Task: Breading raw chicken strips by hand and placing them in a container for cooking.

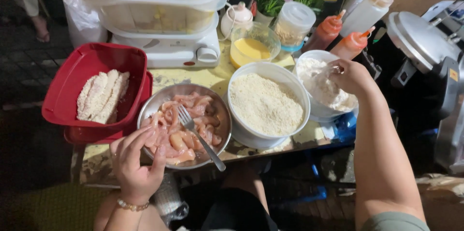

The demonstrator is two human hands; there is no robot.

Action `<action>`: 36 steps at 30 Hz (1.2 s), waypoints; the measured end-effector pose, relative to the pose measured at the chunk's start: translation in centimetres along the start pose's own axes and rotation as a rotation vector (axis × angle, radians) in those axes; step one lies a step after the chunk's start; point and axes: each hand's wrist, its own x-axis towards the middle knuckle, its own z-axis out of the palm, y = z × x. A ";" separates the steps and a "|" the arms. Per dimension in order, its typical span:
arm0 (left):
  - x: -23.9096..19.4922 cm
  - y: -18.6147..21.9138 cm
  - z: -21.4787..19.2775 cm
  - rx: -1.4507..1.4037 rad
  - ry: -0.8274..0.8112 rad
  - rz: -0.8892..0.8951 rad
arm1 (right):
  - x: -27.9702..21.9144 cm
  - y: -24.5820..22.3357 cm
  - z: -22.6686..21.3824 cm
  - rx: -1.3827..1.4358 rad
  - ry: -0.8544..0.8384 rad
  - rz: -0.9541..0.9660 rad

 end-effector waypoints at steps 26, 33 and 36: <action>-0.1 -0.4 0.4 0.015 0.015 0.013 | 0.1 0.1 -2.0 -0.033 0.288 -0.180; -0.3 -0.4 0.3 0.005 0.017 0.013 | -0.1 -2.4 -5.4 0.125 0.347 -0.137; -0.3 -0.4 0.3 0.017 0.004 0.012 | 0.0 -2.6 -6.3 0.260 0.331 -0.110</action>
